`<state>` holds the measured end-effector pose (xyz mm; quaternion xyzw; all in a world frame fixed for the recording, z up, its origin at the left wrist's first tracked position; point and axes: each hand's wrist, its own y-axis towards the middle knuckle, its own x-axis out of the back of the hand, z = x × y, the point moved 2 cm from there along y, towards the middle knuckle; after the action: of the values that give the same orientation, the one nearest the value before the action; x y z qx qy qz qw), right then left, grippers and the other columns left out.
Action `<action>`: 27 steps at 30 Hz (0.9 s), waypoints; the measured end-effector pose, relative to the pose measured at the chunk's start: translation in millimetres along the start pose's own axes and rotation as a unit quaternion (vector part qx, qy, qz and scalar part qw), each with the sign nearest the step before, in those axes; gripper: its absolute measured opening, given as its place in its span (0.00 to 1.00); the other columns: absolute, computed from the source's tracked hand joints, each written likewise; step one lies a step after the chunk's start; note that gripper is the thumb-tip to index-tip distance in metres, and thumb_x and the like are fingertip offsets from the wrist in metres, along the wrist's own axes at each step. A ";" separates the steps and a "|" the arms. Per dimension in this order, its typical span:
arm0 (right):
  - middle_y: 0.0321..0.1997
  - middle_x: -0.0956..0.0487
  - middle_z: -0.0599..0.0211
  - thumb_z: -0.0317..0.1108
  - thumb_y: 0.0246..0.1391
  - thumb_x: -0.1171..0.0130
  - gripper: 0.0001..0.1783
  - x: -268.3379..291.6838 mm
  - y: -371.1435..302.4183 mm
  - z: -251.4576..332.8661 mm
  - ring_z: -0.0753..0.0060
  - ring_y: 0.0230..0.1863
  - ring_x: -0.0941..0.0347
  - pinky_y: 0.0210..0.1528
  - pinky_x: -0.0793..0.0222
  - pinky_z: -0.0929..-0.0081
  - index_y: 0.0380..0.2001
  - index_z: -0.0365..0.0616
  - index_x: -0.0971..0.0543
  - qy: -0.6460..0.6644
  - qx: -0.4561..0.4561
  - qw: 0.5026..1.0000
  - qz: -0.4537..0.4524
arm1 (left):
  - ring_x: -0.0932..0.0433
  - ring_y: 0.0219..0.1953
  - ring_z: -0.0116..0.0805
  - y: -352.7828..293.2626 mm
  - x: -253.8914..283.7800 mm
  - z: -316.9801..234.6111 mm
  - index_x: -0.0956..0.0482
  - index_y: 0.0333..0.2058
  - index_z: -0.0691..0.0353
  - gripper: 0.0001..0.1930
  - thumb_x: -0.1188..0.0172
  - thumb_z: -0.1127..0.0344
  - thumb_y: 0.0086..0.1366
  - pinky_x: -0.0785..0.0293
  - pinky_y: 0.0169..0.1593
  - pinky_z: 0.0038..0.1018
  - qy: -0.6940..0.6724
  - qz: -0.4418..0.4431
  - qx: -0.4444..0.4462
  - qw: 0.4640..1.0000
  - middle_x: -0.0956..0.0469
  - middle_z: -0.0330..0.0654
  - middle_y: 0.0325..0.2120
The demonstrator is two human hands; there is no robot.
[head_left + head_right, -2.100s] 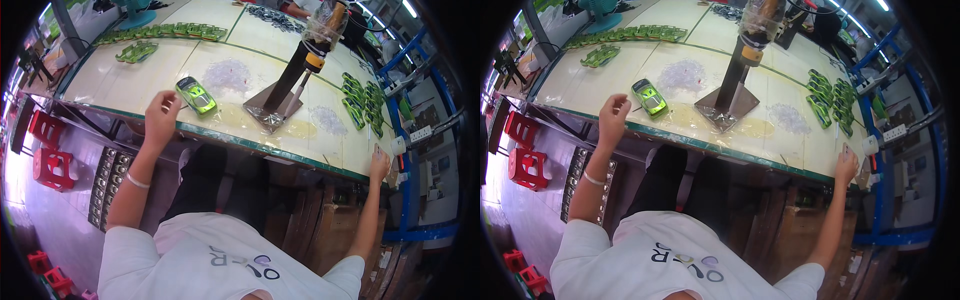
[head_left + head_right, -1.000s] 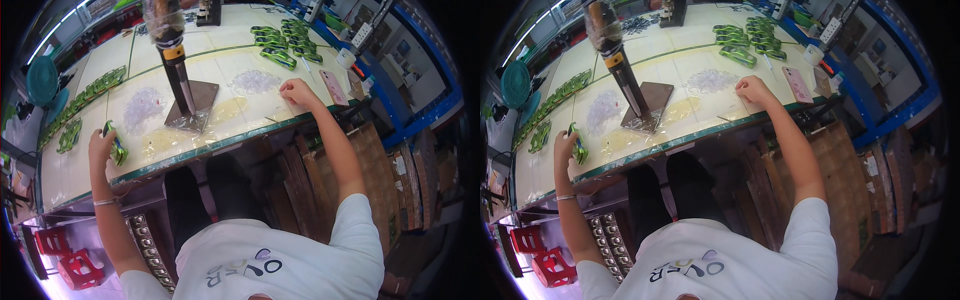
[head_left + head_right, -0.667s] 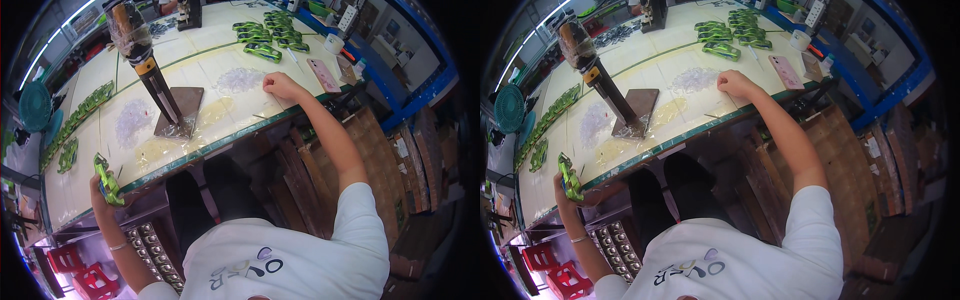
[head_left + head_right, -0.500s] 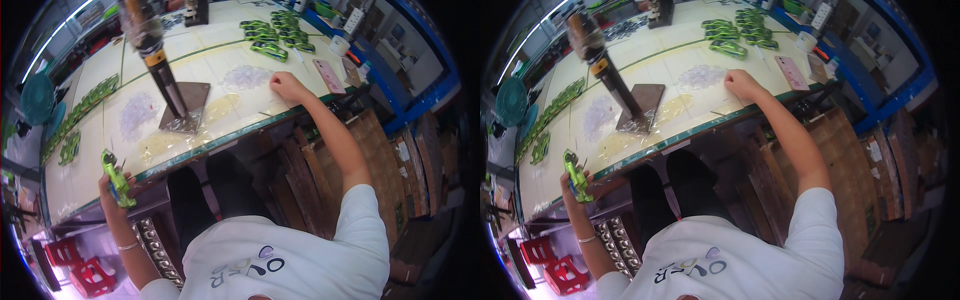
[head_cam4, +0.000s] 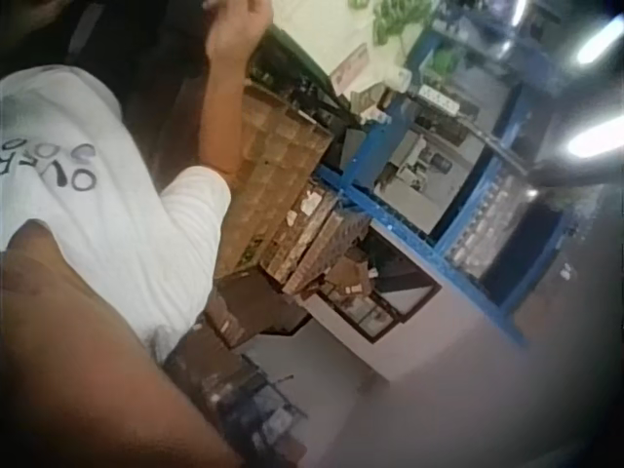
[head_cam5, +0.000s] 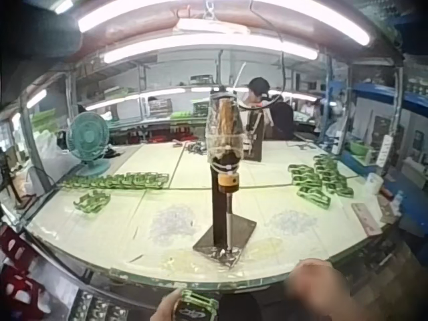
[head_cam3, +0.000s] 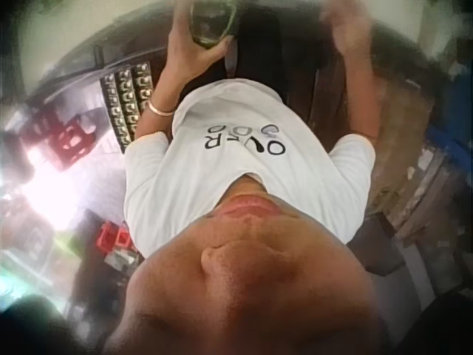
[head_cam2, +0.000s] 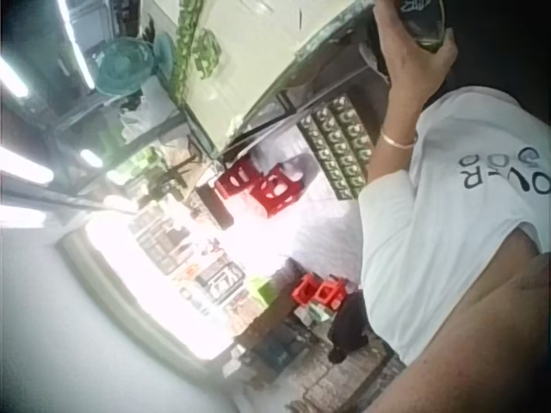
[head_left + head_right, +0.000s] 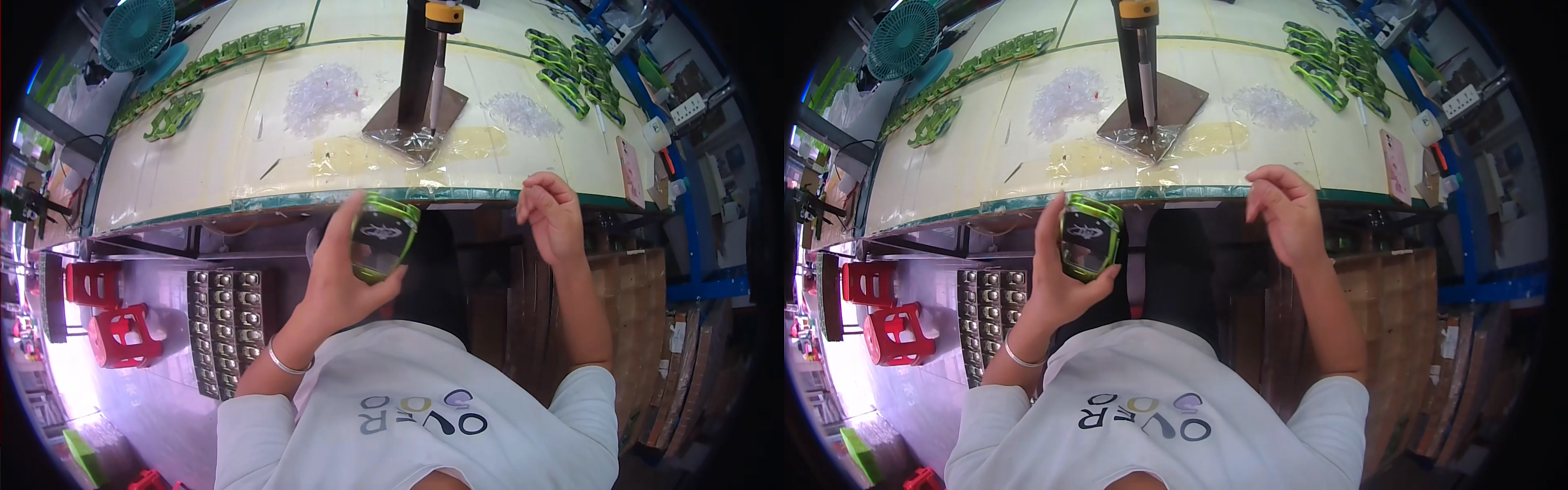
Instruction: The person assembles small green plastic frames by inserting black rectangular inserts into them. They pick up frames from the table, insert the pieces by hand, and place the assembled units back on the table in a row.
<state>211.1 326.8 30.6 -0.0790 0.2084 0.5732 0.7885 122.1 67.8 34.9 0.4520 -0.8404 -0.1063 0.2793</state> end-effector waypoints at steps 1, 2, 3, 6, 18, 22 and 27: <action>0.24 0.26 0.61 0.24 0.49 0.52 0.08 -6.7 -5.2 -2.3 0.70 0.24 0.30 0.28 0.31 0.77 0.33 0.33 0.27 0.077 -0.034 0.996 0.038 | 0.30 0.38 0.40 1.7 -2.7 -6.9 0.44 0.52 0.64 0.41 0.35 0.73 0.37 0.31 0.36 0.27 0.031 0.018 -0.038 0.999 0.34 0.50 0.39; 0.25 0.26 0.61 0.24 0.49 0.52 0.09 -13.1 -9.9 -5.2 0.69 0.25 0.29 0.29 0.31 0.76 0.34 0.33 0.28 0.083 -0.049 0.995 0.039 | 0.30 0.37 0.41 2.2 -6.7 -7.7 0.44 0.52 0.64 0.40 0.35 0.73 0.36 0.31 0.36 0.28 0.037 0.028 -0.067 0.997 0.33 0.50 0.38; 0.25 0.26 0.60 0.24 0.49 0.52 0.09 -19.4 -14.4 -8.3 0.68 0.26 0.28 0.30 0.30 0.75 0.35 0.34 0.28 0.089 -0.063 0.993 0.039 | 0.30 0.37 0.43 3.1 -11.1 -8.3 0.44 0.52 0.64 0.40 0.35 0.74 0.36 0.31 0.36 0.30 0.042 0.038 -0.097 0.994 0.32 0.51 0.38; 0.27 0.25 0.58 0.24 0.48 0.52 0.10 -26.9 -23.4 -12.9 0.66 0.29 0.27 0.33 0.29 0.74 0.37 0.34 0.29 0.115 -0.091 0.987 0.063 | 0.29 0.34 0.47 3.4 -22.2 -12.3 0.42 0.51 0.63 0.40 0.35 0.74 0.35 0.31 0.35 0.32 0.043 0.050 -0.126 0.990 0.31 0.51 0.34; 0.30 0.26 0.60 0.21 0.45 0.48 0.07 -39.9 -39.5 -0.6 0.70 0.32 0.27 0.35 0.30 0.76 0.30 0.34 0.26 0.101 -0.155 0.981 0.058 | 0.29 0.32 0.44 2.4 -51.4 -22.7 0.40 0.50 0.65 0.39 0.36 0.74 0.34 0.30 0.33 0.31 0.079 0.055 -0.136 0.986 0.30 0.49 0.33; 0.36 0.30 0.64 0.21 0.44 0.47 0.05 -39.4 -40.0 -6.2 0.75 0.36 0.31 0.40 0.34 0.79 0.28 0.34 0.25 0.023 -0.062 0.997 0.042 | 0.29 0.33 0.44 3.0 -55.0 -25.8 0.39 0.50 0.65 0.38 0.36 0.74 0.34 0.30 0.33 0.31 0.093 0.068 -0.135 0.984 0.30 0.49 0.33; 0.40 0.33 0.64 0.22 0.44 0.46 0.04 -43.8 -40.9 -4.6 0.78 0.38 0.34 0.42 0.36 0.81 0.27 0.33 0.26 -0.011 -0.073 0.996 0.052 | 0.29 0.33 0.43 0.7 -56.3 -26.8 0.39 0.50 0.65 0.38 0.36 0.74 0.34 0.30 0.33 0.31 0.095 0.078 -0.128 0.984 0.30 0.49 0.32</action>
<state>237.1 273.4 40.1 -0.1190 0.1611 0.6278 0.7522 161.3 116.3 36.1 0.3534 -0.8222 -0.1474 0.4211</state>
